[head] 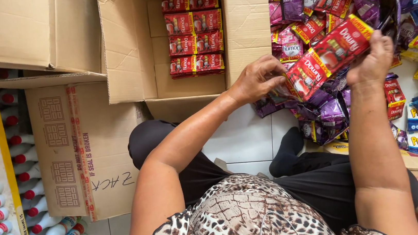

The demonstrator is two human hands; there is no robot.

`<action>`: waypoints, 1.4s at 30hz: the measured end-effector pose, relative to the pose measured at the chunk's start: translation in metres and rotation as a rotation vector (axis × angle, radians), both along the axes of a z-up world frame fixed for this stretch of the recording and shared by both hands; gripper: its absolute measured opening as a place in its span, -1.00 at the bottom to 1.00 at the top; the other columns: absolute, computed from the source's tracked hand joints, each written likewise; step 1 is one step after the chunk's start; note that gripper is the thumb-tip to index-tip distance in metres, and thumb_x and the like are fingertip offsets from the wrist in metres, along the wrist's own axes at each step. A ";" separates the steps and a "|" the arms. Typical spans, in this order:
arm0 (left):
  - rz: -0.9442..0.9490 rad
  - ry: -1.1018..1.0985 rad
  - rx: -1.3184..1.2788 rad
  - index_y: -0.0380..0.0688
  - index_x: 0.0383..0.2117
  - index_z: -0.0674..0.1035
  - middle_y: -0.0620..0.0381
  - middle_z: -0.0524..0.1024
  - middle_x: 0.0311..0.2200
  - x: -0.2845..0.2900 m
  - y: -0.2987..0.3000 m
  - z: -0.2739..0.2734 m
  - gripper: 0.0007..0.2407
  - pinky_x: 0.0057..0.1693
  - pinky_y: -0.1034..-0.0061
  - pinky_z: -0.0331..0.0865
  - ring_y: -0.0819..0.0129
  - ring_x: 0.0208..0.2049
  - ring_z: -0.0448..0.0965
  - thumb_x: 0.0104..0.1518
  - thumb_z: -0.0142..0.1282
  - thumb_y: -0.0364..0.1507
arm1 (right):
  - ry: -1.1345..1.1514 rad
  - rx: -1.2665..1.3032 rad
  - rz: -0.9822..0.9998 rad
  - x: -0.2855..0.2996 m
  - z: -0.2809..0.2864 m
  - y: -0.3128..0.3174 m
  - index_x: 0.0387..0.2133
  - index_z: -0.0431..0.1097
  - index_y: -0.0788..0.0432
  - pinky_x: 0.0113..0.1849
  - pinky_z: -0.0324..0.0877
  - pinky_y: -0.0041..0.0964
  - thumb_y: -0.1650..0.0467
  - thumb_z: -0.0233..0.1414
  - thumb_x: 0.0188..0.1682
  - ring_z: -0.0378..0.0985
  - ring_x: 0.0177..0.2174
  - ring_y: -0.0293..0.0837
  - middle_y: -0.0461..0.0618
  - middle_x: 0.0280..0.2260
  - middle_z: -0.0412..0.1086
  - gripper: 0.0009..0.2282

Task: The person organizes and packs detergent sachets from a floor pile into cardboard boxes.

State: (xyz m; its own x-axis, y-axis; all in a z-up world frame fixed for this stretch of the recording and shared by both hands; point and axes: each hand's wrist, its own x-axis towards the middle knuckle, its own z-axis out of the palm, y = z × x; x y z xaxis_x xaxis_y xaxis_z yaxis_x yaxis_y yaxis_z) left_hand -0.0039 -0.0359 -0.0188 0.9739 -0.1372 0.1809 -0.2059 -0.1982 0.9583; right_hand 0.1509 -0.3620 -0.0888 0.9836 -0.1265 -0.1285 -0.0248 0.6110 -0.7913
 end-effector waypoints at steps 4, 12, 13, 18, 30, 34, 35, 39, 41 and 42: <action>-0.060 -0.191 -0.180 -0.19 -0.24 0.62 0.05 0.49 -0.08 0.000 0.009 0.034 -0.88 0.10 0.45 0.50 0.27 -0.02 0.56 0.15 0.30 -0.49 | 0.017 -0.188 0.073 -0.011 -0.040 0.014 -0.37 0.32 0.12 -0.13 0.60 -0.12 0.45 0.09 0.24 0.60 -0.28 -0.12 -0.02 -0.31 0.50 -0.83; -0.106 -0.019 -0.627 -0.14 -0.10 0.46 0.12 0.57 0.03 0.007 0.023 0.017 -0.91 0.25 0.40 0.42 0.41 0.10 0.48 0.36 0.07 -0.51 | 0.295 -0.321 0.368 -0.080 -0.089 0.078 -0.05 0.44 0.22 0.00 0.48 -0.22 0.29 -0.07 0.10 0.60 -0.12 -0.16 -0.02 -0.10 0.54 -0.70; -0.067 -0.029 -0.651 -0.17 -0.10 0.45 0.11 0.54 -0.03 0.009 0.027 0.014 -0.93 0.28 0.38 0.38 0.38 0.09 0.48 0.38 0.02 -0.53 | 0.350 -0.424 0.415 -0.085 -0.120 0.072 -0.05 0.43 0.22 -0.05 0.40 -0.22 0.26 -0.07 0.13 0.54 -0.15 -0.16 -0.04 -0.13 0.51 -0.69; 0.027 0.007 -0.849 -0.20 -0.21 0.40 0.09 0.47 -0.28 0.010 0.047 0.016 -0.96 0.26 0.32 0.37 0.25 0.00 0.54 0.31 -0.12 -0.55 | 0.522 -0.772 0.617 -0.111 -0.126 0.089 -0.10 0.50 0.34 -0.05 0.34 -0.24 0.27 -0.01 0.03 0.54 -0.19 -0.17 -0.03 -0.20 0.55 -0.64; -0.019 -0.048 -1.074 -0.18 -0.31 0.31 0.04 0.36 -0.40 0.009 0.076 0.059 -0.90 0.13 0.32 0.34 0.20 -0.18 0.44 0.14 -0.14 -0.44 | -0.491 -1.619 0.226 -0.106 -0.038 0.149 0.21 0.16 0.08 0.15 0.14 0.16 0.32 0.38 -0.26 0.15 0.14 0.28 0.32 0.12 0.14 -0.27; -0.062 -0.065 -1.042 -0.13 -0.34 0.27 0.06 0.31 -0.43 0.005 0.090 0.071 -0.90 0.07 0.33 0.34 0.21 -0.23 0.42 0.10 -0.14 -0.44 | -0.387 -1.650 0.247 -0.090 -0.062 0.161 0.22 0.26 -0.05 0.18 0.16 0.14 0.31 0.37 -0.12 0.17 0.16 0.25 0.23 0.17 0.13 -0.38; -0.069 -0.068 -1.026 -0.12 -0.35 0.26 0.06 0.29 -0.44 0.004 0.091 0.074 -0.90 0.06 0.34 0.34 0.21 -0.24 0.41 0.09 -0.14 -0.43 | -0.377 -1.706 0.290 -0.086 -0.064 0.163 0.21 0.30 -0.09 0.18 0.16 0.13 0.32 0.36 -0.09 0.17 0.19 0.24 0.19 0.19 0.14 -0.42; -0.050 -0.069 -0.998 -0.12 -0.35 0.26 0.06 0.29 -0.44 0.001 0.101 0.074 -0.89 0.07 0.34 0.33 0.20 -0.24 0.41 0.08 -0.14 -0.43 | -0.271 -1.803 0.416 -0.074 -0.066 0.175 0.15 0.35 -0.13 0.07 0.15 0.19 0.36 0.33 -0.17 0.13 0.16 0.28 0.22 0.18 0.12 -0.44; -0.048 -0.083 -0.998 -0.13 -0.35 0.26 0.06 0.29 -0.45 0.000 0.106 0.075 -0.89 0.05 0.34 0.34 0.20 -0.24 0.42 0.07 -0.14 -0.42 | -0.245 -1.780 0.446 -0.066 -0.081 0.174 0.18 0.34 -0.14 0.10 0.16 0.14 0.46 0.27 -0.20 0.12 0.17 0.28 0.19 0.20 0.12 -0.41; -0.041 -0.085 -0.998 -0.13 -0.35 0.26 0.06 0.29 -0.45 -0.001 0.109 0.077 -0.89 0.05 0.34 0.34 0.20 -0.24 0.42 0.07 -0.14 -0.42 | -0.251 -1.780 0.453 -0.060 -0.094 0.170 0.18 0.34 -0.14 0.10 0.16 0.14 0.46 0.27 -0.20 0.12 0.17 0.28 0.19 0.20 0.12 -0.41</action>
